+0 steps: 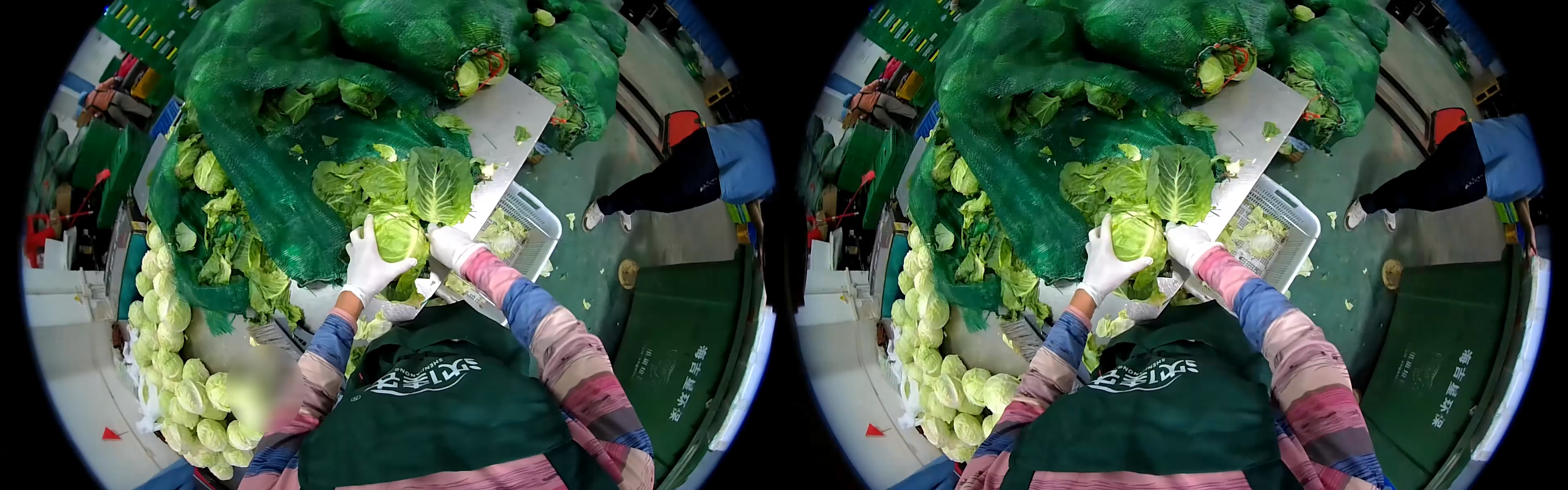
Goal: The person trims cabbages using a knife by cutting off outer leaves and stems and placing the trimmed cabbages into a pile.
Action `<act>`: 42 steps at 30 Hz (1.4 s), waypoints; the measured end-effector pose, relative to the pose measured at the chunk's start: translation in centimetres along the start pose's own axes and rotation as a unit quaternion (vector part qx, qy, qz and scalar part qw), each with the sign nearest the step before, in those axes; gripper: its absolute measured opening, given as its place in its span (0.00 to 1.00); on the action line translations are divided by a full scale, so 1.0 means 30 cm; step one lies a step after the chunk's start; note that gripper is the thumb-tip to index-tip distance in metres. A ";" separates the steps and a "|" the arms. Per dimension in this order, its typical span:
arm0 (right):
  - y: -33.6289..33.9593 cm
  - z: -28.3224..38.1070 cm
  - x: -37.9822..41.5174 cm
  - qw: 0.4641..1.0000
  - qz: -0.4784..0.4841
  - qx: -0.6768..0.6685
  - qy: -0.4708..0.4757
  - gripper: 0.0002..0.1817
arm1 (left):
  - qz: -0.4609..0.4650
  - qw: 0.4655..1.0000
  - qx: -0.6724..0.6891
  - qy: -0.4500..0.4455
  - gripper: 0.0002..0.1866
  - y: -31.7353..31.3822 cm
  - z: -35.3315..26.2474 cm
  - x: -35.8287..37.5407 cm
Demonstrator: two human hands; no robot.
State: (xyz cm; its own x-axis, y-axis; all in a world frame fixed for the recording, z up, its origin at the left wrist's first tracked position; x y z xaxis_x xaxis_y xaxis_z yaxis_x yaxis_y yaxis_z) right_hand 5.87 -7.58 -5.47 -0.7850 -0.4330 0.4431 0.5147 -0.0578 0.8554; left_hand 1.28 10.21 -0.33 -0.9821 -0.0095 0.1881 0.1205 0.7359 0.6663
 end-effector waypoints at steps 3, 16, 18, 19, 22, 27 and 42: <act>-0.003 0.004 -0.034 0.999 -0.007 0.025 -0.026 0.17 | -0.008 1.000 0.004 0.000 0.63 -0.019 0.016 0.016; 0.009 0.216 0.204 0.991 -0.116 -0.051 0.041 0.35 | -0.077 0.809 0.540 0.218 0.50 -0.036 0.162 0.335; 0.033 0.269 0.232 0.984 -0.145 -0.027 0.103 0.34 | -0.014 0.645 0.687 0.335 0.38 -0.070 0.171 0.363; 0.039 0.281 0.232 0.980 -0.154 -0.023 0.125 0.33 | -0.020 0.643 0.689 0.335 0.38 -0.078 0.202 0.374; 0.106 0.262 0.183 0.979 -0.166 -0.025 0.117 0.32 | -0.030 0.587 0.756 0.286 0.37 -0.106 0.323 0.393; 0.253 0.194 0.009 0.968 -0.233 -0.061 0.070 0.29 | -0.037 0.575 0.754 0.314 0.38 -0.084 0.386 0.412; -0.059 0.261 0.073 0.956 -0.138 -0.249 0.071 0.28 | -0.267 0.843 0.433 0.173 0.48 -0.033 0.285 0.371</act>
State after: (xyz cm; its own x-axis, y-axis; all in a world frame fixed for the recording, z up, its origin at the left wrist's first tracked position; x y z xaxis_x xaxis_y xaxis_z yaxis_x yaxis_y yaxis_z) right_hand 0.52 -1.38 -3.92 -0.8780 -0.4551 0.1486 0.4232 -0.5926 0.6854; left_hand -11.00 15.17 -5.08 -0.7435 -0.5829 0.3279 -0.6238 0.7811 -0.0261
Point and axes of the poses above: each hand's wrist, its own x-axis away from the middle knuckle, its own y-axis out of the back of the hand, z = x × y, the point moved 4 cm from there along -x, towards the middle knuckle, and after that the axes turned 10 degrees about x, right-handed, at the moved point
